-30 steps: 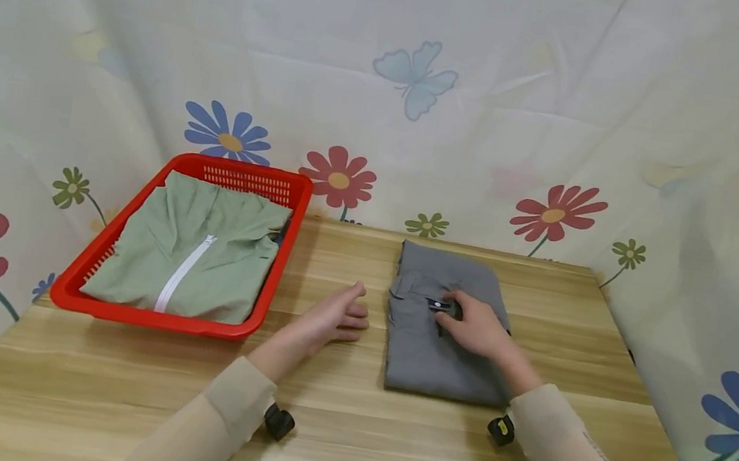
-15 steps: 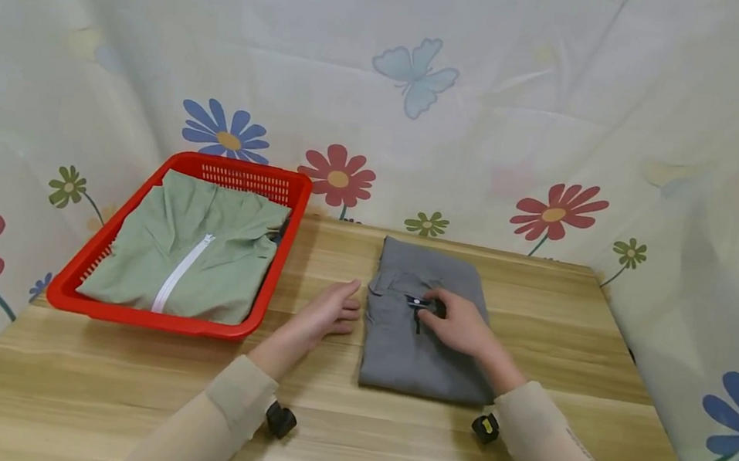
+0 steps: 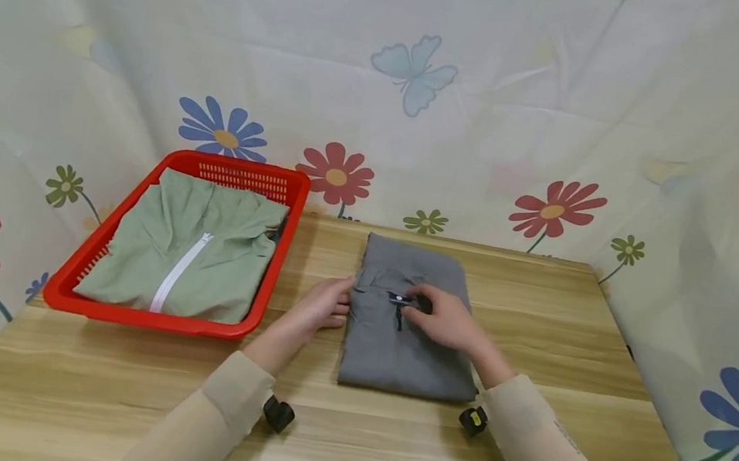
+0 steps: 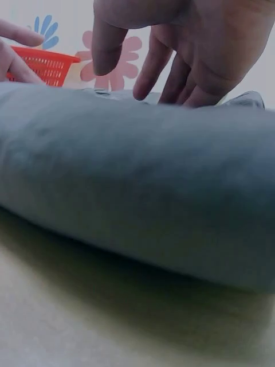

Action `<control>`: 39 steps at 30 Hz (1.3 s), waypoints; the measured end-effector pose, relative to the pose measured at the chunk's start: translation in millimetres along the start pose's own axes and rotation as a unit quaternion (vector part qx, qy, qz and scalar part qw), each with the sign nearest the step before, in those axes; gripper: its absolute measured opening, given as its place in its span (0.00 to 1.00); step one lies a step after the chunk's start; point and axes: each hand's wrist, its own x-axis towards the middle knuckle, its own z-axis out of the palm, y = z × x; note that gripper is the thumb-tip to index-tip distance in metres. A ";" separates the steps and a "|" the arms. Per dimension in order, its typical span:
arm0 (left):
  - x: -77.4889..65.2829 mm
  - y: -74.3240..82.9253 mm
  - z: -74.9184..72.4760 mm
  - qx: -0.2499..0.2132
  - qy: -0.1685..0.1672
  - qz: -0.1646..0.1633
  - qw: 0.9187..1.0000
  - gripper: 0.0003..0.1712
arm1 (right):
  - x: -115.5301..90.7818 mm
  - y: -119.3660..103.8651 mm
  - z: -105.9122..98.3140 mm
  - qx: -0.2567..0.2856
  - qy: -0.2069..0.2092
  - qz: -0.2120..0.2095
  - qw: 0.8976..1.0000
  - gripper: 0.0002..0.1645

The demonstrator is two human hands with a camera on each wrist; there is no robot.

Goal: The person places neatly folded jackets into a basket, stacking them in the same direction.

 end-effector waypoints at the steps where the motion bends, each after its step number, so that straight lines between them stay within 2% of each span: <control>1: -0.1 -0.2 -0.3 0.002 0.001 0.001 1.000 0.39 | -0.4 0.2 -0.6 0.015 -0.001 0.000 1.000 0.23; 5: -0.2 -1.8 -0.9 0.014 0.011 0.002 1.000 0.37 | -6.1 4.7 -4.5 0.102 0.017 0.010 0.995 0.23; 9: -2.6 -2.8 -1.0 0.032 0.020 -0.006 0.999 0.37 | -14.8 13.3 -11.3 0.181 0.078 0.023 0.980 0.21; 11: -4.6 -2.5 -0.6 0.039 0.019 -0.010 0.999 0.39 | -19.2 19.7 -16.2 0.181 0.118 0.037 0.976 0.20; 14: -5.3 -1.6 0.0 0.045 0.017 -0.012 0.999 0.40 | -25.4 28.6 -24.5 0.139 0.156 0.070 0.975 0.19; 17: -4.2 -1.4 0.7 0.043 0.019 -0.016 0.999 0.40 | -30.6 35.9 -30.9 0.068 0.141 0.111 0.981 0.22; 20: -1.7 -1.7 1.2 0.036 0.022 -0.021 0.999 0.41 | -35.5 40.3 -33.4 0.018 0.092 0.145 0.985 0.25; 24: 1.6 -1.5 2.4 0.028 0.018 -0.019 0.999 0.40 | -39.1 46.5 -33.4 -0.006 0.049 0.165 0.985 0.24; 28: 3.8 0.2 4.3 0.030 0.009 -0.009 0.999 0.39 | -37.8 53.7 -31.4 0.062 0.043 0.184 0.980 0.24; 33: 7.7 2.5 5.7 0.022 0.010 -0.018 1.000 0.36 | -34.8 59.7 -27.1 0.158 0.048 0.205 0.965 0.25; 37: 11.8 5.8 7.3 0.003 0.010 -0.029 1.000 0.33 | -34.4 60.6 -26.8 0.197 0.052 0.204 0.957 0.28; 39: 13.5 8.0 8.0 -0.004 0.009 -0.030 0.999 0.32 | -34.6 59.9 -28.2 0.205 0.048 0.197 0.958 0.30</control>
